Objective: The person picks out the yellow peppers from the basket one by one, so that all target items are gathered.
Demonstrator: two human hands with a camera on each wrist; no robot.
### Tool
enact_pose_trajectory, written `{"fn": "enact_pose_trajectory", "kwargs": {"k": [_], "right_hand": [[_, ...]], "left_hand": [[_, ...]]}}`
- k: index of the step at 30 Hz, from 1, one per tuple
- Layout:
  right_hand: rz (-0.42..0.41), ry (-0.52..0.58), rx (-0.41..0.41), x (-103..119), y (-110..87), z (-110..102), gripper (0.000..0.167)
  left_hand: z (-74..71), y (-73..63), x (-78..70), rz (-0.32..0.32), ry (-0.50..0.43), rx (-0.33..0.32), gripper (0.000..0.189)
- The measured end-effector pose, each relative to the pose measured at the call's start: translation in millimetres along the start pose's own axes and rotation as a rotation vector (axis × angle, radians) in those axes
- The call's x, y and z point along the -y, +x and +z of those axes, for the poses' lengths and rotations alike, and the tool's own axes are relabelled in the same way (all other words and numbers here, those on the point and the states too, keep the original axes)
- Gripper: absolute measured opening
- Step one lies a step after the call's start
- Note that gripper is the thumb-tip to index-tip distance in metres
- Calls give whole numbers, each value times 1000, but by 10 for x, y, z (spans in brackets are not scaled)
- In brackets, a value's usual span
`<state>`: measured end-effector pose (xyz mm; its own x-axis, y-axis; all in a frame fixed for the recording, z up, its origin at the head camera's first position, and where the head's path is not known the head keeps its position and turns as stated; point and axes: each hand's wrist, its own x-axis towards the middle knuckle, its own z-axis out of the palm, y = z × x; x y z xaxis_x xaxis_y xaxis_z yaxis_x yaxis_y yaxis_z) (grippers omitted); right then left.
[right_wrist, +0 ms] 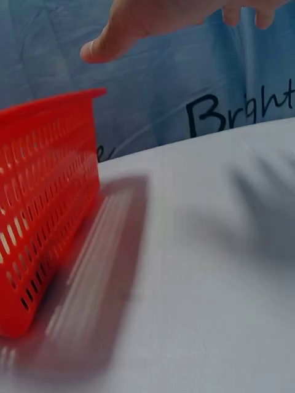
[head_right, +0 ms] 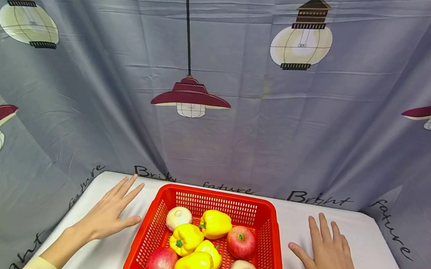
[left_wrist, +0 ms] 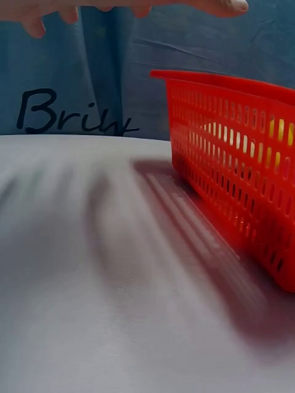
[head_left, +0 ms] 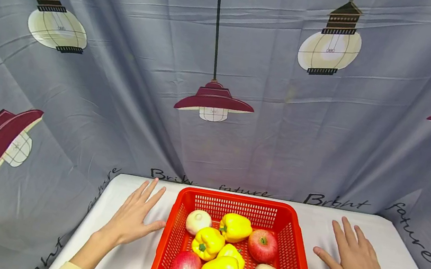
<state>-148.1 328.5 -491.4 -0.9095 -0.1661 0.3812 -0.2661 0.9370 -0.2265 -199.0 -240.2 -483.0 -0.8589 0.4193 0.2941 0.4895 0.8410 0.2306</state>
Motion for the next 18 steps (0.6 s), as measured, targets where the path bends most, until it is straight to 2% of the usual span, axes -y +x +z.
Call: {"fn": "enact_pose_trajectory", "kwargs": {"k": [4, 12, 18], "right_hand": [[13, 50, 29, 57, 16, -79, 91], [-3, 290, 71, 281, 110, -357, 90], [8, 454, 184, 447, 192, -480, 87]], "left_hand": [[-19, -10, -49, 15, -34, -6, 87], [0, -50, -135, 49, -105, -16, 84], [116, -84, -184, 110, -155, -44, 82]]}}
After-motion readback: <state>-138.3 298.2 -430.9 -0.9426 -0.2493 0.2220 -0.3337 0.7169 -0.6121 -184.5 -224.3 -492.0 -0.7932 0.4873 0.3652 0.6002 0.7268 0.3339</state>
